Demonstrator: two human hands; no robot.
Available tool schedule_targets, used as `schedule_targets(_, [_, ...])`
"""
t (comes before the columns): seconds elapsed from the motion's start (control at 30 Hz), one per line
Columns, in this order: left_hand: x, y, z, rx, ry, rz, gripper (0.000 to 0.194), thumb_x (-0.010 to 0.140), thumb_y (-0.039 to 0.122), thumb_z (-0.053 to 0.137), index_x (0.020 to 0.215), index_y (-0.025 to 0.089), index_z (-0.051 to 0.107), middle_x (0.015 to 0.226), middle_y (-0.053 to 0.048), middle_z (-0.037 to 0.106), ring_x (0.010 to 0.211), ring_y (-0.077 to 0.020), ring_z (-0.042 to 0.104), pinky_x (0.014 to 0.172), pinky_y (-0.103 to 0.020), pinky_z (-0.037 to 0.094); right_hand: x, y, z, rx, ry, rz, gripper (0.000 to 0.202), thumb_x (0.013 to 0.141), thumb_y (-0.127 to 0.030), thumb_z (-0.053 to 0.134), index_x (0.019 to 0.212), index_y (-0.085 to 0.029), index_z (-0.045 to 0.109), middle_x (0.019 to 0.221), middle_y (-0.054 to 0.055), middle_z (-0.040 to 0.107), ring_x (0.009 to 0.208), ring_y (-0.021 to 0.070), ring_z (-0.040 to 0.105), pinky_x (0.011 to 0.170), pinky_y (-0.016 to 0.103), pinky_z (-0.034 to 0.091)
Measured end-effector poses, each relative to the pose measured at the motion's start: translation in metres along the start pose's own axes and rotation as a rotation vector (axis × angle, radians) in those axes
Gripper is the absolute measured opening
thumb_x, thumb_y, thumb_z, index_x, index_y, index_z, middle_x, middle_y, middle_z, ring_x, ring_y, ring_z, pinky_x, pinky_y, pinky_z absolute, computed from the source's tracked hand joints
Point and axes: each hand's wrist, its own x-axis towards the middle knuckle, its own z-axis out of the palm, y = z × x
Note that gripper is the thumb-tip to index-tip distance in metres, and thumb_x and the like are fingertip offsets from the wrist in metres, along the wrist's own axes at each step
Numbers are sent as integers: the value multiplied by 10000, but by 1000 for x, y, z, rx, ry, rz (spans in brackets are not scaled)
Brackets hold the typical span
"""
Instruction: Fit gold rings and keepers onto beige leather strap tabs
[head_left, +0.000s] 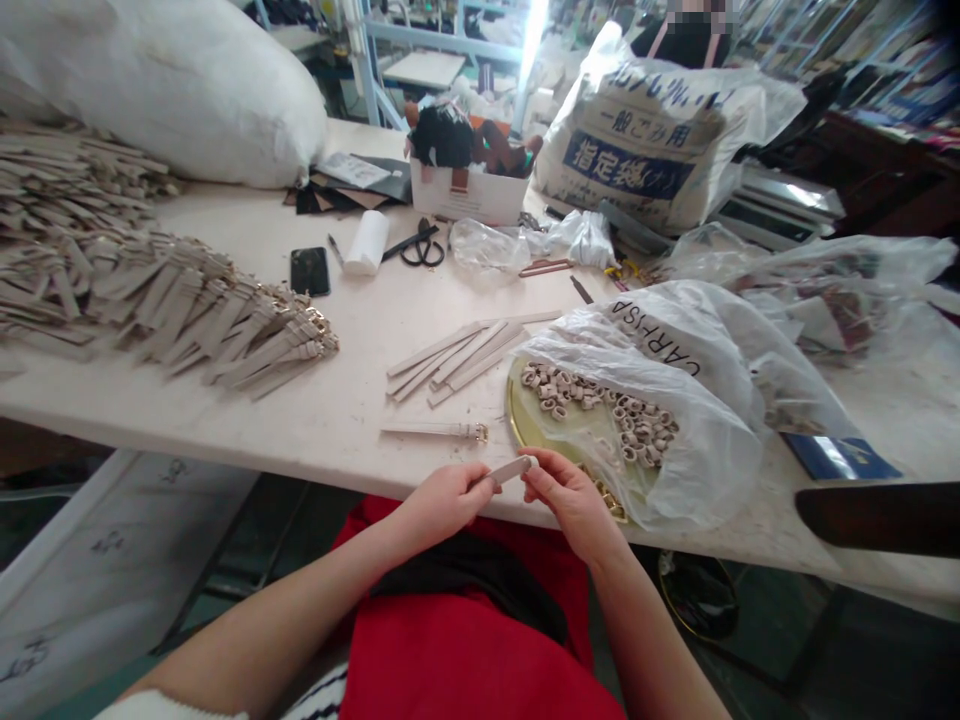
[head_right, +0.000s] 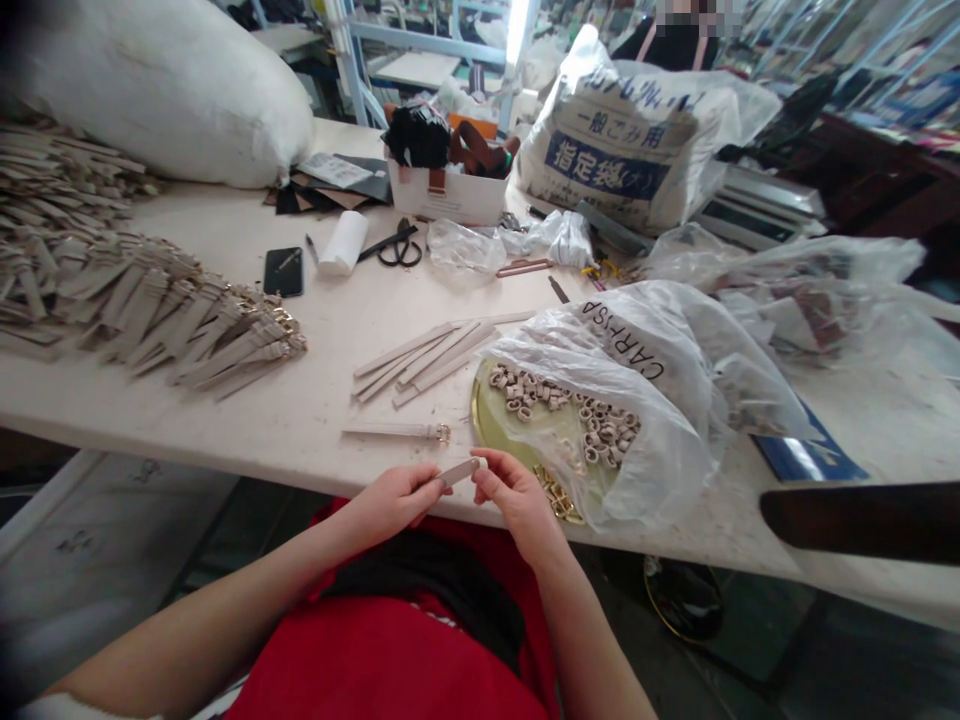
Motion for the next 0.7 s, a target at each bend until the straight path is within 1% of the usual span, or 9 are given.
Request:
schedule_targets(0.1, [-2, -3, -2, 84, 2, 35, 300, 820, 316, 349, 745, 154, 591, 600, 14, 531, 579, -117, 471, 518, -208, 278, -3, -2, -2, -102, -4, -8, 304, 726, -419, 620, 899, -169, 622, 627, -26, 541, 567, 98, 463, 618, 247, 374])
schedule_targets(0.17, [-3, -4, -6, 156, -19, 60, 293, 815, 311, 360, 706, 156, 585, 608, 12, 538, 584, -115, 471, 516, -208, 266, -4, -2, -3, -124, -20, -3, 289, 712, -408, 634, 873, -168, 626, 600, -31, 531, 575, 102, 461, 607, 241, 363])
schedule_targets(0.3, [-7, -1, -17, 276, -98, 98, 286, 812, 308, 372, 681, 164, 582, 577, 11, 536, 547, -111, 459, 497, -209, 253, -7, -2, 2, -92, -65, 60, 276, 658, -371, 684, 845, -174, 635, 611, -34, 556, 588, 100, 475, 588, 229, 356])
schedule_targets(0.4, [-10, 4, -19, 285, -131, 145, 289, 828, 321, 365, 738, 171, 596, 652, -4, 589, 589, -122, 497, 532, -211, 299, -10, 0, 11, 6, -153, 140, 255, 629, -332, 717, 797, -168, 617, 650, -28, 588, 589, 98, 494, 595, 232, 371])
schedule_targets(0.47, [-11, 7, -15, 226, -93, 144, 305, 849, 350, 341, 827, 175, 590, 758, -23, 624, 678, -143, 540, 602, -223, 349, -11, 3, 18, 100, -153, 145, 256, 628, -311, 724, 807, -174, 602, 666, -30, 589, 594, 96, 498, 608, 235, 384])
schedule_targets(0.53, [-11, 9, -10, 122, -28, 122, 338, 868, 395, 303, 923, 178, 556, 838, -36, 633, 758, -162, 561, 668, -244, 381, -11, 6, 26, 170, -76, 84, 230, 651, -308, 711, 800, -179, 593, 664, -37, 571, 590, 89, 484, 616, 233, 390])
schedule_targets(0.6, [-8, 11, -4, 12, 31, 99, 381, 875, 441, 272, 1019, 174, 503, 857, -43, 633, 783, -171, 569, 692, -261, 397, -10, 8, 35, 208, -15, 20, 213, 671, -321, 694, 789, -178, 589, 678, -31, 560, 596, 90, 478, 616, 233, 396])
schedule_targets(0.63, [-6, 12, -1, -28, 64, 90, 400, 874, 455, 266, 1058, 169, 477, 861, -47, 632, 787, -173, 571, 698, -267, 401, -9, 8, 40, 211, -8, 1, 221, 673, -330, 690, 795, -177, 588, 696, -24, 564, 613, 98, 486, 621, 237, 402])
schedule_targets(0.7, [-1, 12, 0, -78, 117, 96, 410, 870, 459, 276, 1090, 163, 456, 897, -56, 624, 810, -173, 566, 718, -271, 402, -5, 4, 45, 172, -53, -24, 265, 654, -343, 698, 829, -180, 585, 728, -12, 580, 656, 120, 509, 639, 251, 415])
